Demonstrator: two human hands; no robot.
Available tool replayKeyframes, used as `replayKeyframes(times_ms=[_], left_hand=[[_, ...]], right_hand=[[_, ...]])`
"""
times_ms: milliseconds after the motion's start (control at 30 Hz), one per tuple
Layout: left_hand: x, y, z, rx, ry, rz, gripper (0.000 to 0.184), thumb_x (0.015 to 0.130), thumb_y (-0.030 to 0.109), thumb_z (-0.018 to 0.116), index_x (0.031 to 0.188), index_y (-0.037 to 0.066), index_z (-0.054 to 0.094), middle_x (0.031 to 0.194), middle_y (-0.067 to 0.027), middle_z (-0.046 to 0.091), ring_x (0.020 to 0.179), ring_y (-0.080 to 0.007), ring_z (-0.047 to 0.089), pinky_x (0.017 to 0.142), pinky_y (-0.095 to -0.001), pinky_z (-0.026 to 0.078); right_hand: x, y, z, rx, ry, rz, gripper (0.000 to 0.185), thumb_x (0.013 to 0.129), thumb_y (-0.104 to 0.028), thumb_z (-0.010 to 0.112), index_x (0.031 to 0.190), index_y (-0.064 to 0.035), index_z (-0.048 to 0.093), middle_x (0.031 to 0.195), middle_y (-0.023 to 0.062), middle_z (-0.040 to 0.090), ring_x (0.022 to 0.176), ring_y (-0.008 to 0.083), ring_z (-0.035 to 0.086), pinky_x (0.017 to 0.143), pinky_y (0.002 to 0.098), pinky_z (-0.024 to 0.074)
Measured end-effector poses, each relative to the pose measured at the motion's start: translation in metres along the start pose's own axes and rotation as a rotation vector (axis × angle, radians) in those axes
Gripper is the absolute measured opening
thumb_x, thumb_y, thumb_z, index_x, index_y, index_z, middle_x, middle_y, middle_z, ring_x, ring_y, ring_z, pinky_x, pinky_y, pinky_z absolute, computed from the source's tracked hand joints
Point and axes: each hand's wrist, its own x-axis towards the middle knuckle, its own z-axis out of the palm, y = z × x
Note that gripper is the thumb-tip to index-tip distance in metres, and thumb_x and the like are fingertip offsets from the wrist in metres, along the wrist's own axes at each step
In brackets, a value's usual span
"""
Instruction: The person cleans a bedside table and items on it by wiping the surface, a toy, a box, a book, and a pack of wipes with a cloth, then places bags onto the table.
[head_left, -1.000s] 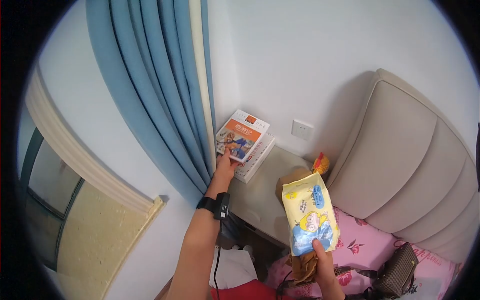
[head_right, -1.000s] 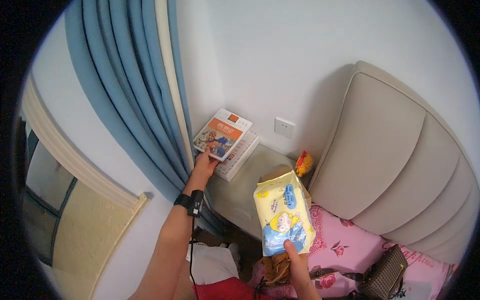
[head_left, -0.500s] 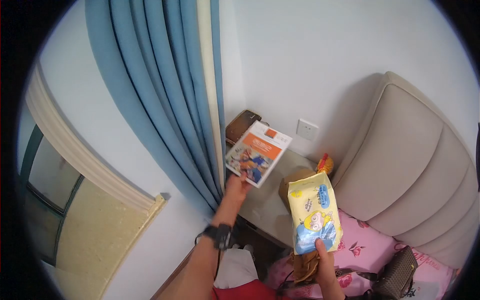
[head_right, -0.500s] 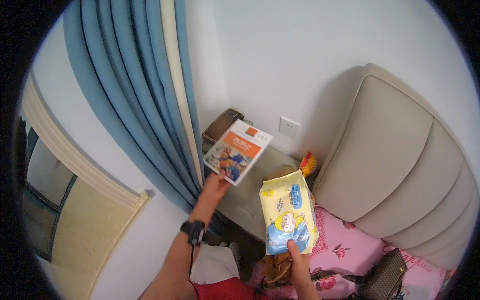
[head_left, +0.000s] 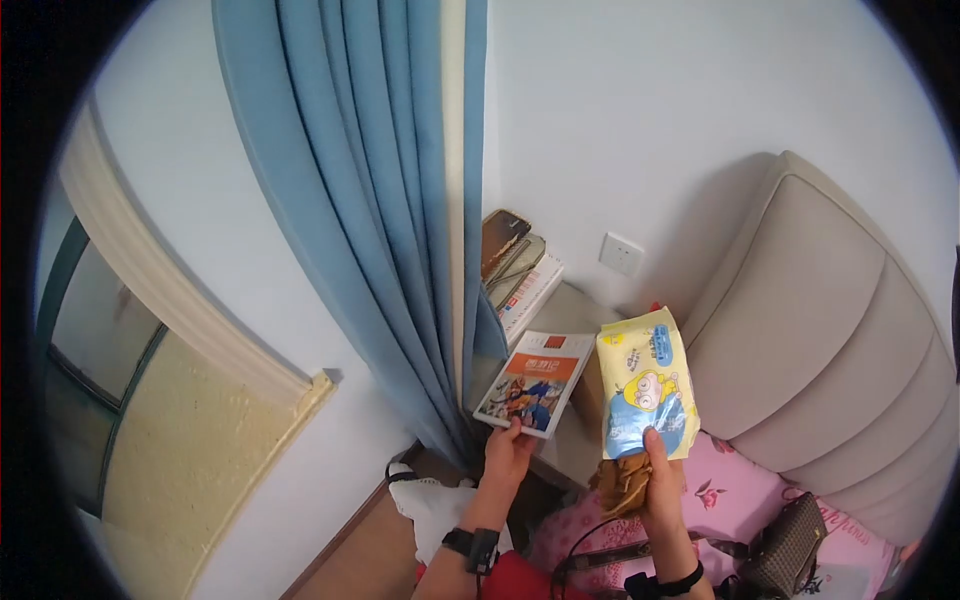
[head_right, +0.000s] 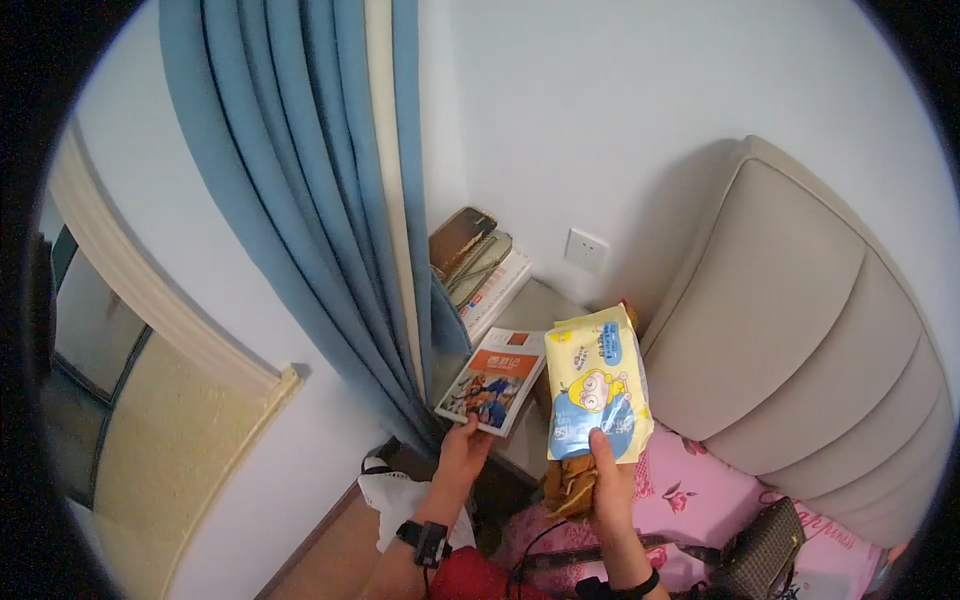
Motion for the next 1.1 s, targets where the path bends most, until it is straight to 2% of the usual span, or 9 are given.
replayKeyframes(times_ms=[33, 133, 267, 367, 633, 767, 867, 967, 1100], left_hand=[[-0.003, 0.001, 0.009, -0.017, 0.036, -0.003, 0.033, 0.099, 0.007, 0.05, 0.132, 0.008, 0.047, 0.121, -0.0062, 0.058, 0.11, -0.0228, 0.061, 0.095, -0.043, 0.053], [0.006, 0.001, 0.008, -0.078, 0.02, -0.031, 0.031, 0.1, 0.007, 0.05, 0.13, 0.008, 0.047, 0.121, -0.0059, 0.058, 0.109, -0.0222, 0.061, 0.094, -0.0433, 0.053], [0.002, -0.011, 0.014, 0.016, 0.008, 0.023, 0.031, 0.097, 0.007, 0.052, 0.128, 0.009, 0.05, 0.121, -0.0073, 0.059, 0.108, -0.0224, 0.061, 0.093, -0.0449, 0.053], [0.001, -0.01, 0.012, -0.054, 0.026, -0.053, 0.031, 0.094, 0.008, 0.056, 0.124, 0.008, 0.053, 0.119, -0.0072, 0.06, 0.108, -0.0229, 0.062, 0.091, -0.0442, 0.053], [0.005, -0.02, 0.011, 0.067, -0.017, 0.014, 0.03, 0.091, 0.011, 0.06, 0.121, 0.007, 0.055, 0.111, -0.0059, 0.064, 0.097, -0.0215, 0.064, 0.079, -0.038, 0.053], [0.008, -0.009, 0.01, 0.087, 0.008, -0.077, 0.028, 0.092, 0.013, 0.06, 0.119, 0.008, 0.056, 0.106, -0.0051, 0.065, 0.095, -0.021, 0.065, 0.078, -0.0388, 0.053], [-0.002, -0.004, 0.018, 0.101, 0.068, -0.106, 0.026, 0.092, 0.014, 0.058, 0.118, 0.007, 0.057, 0.108, -0.0063, 0.064, 0.096, -0.0213, 0.064, 0.079, -0.039, 0.053], [0.008, -0.006, 0.005, 0.096, -0.06, -0.097, 0.027, 0.092, 0.014, 0.058, 0.117, 0.005, 0.056, 0.111, -0.0077, 0.062, 0.099, -0.0215, 0.063, 0.079, -0.0394, 0.053], [0.003, -0.003, 0.006, 0.116, -0.043, -0.086, 0.028, 0.091, 0.017, 0.06, 0.116, 0.004, 0.055, 0.11, -0.0077, 0.06, 0.098, -0.0218, 0.061, 0.08, -0.0401, 0.052]], right_hand=[[-0.001, 0.002, 0.001, -0.016, 0.006, -0.003, 0.052, 0.098, -0.026, 0.059, 0.14, -0.002, 0.039, 0.128, 0.0098, 0.055, 0.11, 0.0197, 0.059, 0.092, 0.0339, 0.0498], [-0.005, 0.01, 0.005, 0.073, -0.047, 0.11, 0.056, 0.097, -0.022, 0.06, 0.142, 0.0012, 0.037, 0.135, 0.0106, 0.051, 0.119, 0.0192, 0.052, 0.101, 0.033, 0.0406], [-0.008, 0.009, 0.011, 0.03, -0.075, 0.075, 0.055, 0.097, -0.022, 0.061, 0.141, 0.0012, 0.038, 0.134, 0.0107, 0.051, 0.119, 0.0191, 0.051, 0.101, 0.033, 0.0406], [-0.012, -0.001, 0.018, 0.021, -0.08, 0.082, 0.055, 0.096, -0.022, 0.061, 0.141, 0.0013, 0.039, 0.133, 0.0107, 0.052, 0.118, 0.0189, 0.052, 0.101, 0.0328, 0.0408], [0.005, -0.011, 0.016, -0.062, -0.19, 0.05, 0.057, 0.094, -0.028, 0.064, 0.138, 0.0005, 0.042, 0.126, 0.0091, 0.057, 0.112, 0.018, 0.056, 0.097, 0.0326, 0.0441], [0.037, -0.024, 0.057, 0.153, -0.164, 0.342, 0.05, 0.093, -0.033, 0.065, 0.132, -0.0057, 0.049, 0.116, 0.0091, 0.064, 0.099, 0.0218, 0.065, 0.086, 0.0375, 0.0538], [0.065, -0.023, 0.079, 0.261, -0.258, 0.58, 0.049, 0.091, -0.038, 0.066, 0.126, -0.0071, 0.053, 0.111, 0.0081, 0.065, 0.096, 0.0222, 0.065, 0.086, 0.0383, 0.0544], [0.074, -0.012, 0.1, 0.254, -0.287, 0.544, 0.048, 0.09, -0.042, 0.066, 0.123, -0.008, 0.055, 0.107, 0.0077, 0.066, 0.094, 0.0226, 0.065, 0.085, 0.0391, 0.055], [0.078, -0.003, 0.108, 0.216, -0.303, 0.541, 0.048, 0.09, -0.04, 0.067, 0.122, -0.0064, 0.055, 0.107, 0.0072, 0.066, 0.092, 0.021, 0.066, 0.083, 0.0379, 0.0556]])
